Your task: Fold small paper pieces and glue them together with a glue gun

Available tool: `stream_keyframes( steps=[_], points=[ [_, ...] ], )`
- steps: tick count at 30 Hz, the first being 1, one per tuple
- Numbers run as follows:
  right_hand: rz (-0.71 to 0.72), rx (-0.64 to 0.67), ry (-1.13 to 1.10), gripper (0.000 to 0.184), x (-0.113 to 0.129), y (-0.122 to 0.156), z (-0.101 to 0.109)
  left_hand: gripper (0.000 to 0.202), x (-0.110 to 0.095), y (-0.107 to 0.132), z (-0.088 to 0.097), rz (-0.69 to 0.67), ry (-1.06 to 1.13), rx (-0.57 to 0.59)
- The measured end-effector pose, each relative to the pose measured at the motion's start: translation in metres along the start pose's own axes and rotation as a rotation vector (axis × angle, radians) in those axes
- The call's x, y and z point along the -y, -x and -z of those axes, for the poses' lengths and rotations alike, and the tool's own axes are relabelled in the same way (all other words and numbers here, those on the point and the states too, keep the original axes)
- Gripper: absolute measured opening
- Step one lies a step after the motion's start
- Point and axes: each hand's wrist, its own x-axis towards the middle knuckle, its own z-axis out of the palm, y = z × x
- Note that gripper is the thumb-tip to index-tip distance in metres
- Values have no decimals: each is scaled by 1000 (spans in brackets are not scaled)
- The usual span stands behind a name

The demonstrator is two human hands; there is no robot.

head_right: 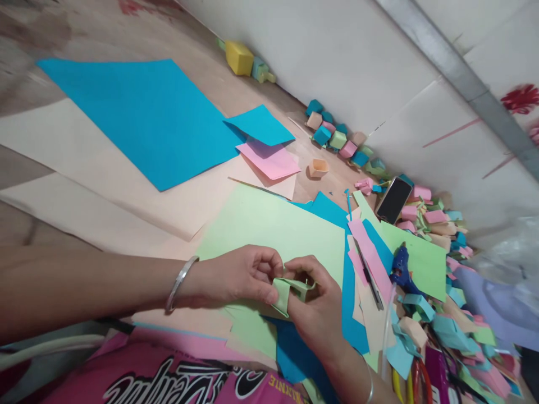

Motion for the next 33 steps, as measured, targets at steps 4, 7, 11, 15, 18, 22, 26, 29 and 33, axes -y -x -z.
stream_keyframes(
  steps=[4, 7, 11, 15, 18, 22, 26, 29, 33],
  points=[
    [5, 59, 52, 34, 2, -2, 5, 32, -2, 1, 1, 26, 20, 16],
    [42, 102, 59, 40, 5, -4, 9, 30, -3, 1, 1, 43, 23, 27],
    [124, 103, 40, 28, 3, -5, 6, 30, -4, 1, 1, 40, 10, 29],
    [136, 43, 62, 27, -2, -3, 1, 32, -3, 0, 1, 29, -20, -15],
    [74, -5, 36, 34, -4, 0, -3, 32, -1, -1, 1, 18, 8, -6],
    [0, -47, -29, 38, -4, 0, -3, 30, -3, 0, 0, 34, 37, 13],
    [-85, -65, 2, 32, -3, -3, 1, 29, -7, 3, -1, 87, 101, 11],
    [-74, -36, 31, 30, -1, -6, 5, 30, -9, 3, 0, 104, 148, 14],
    [65, -30, -2, 17, -1, -10, 11, 33, -11, 2, 3, 101, 218, 21]
  ],
)
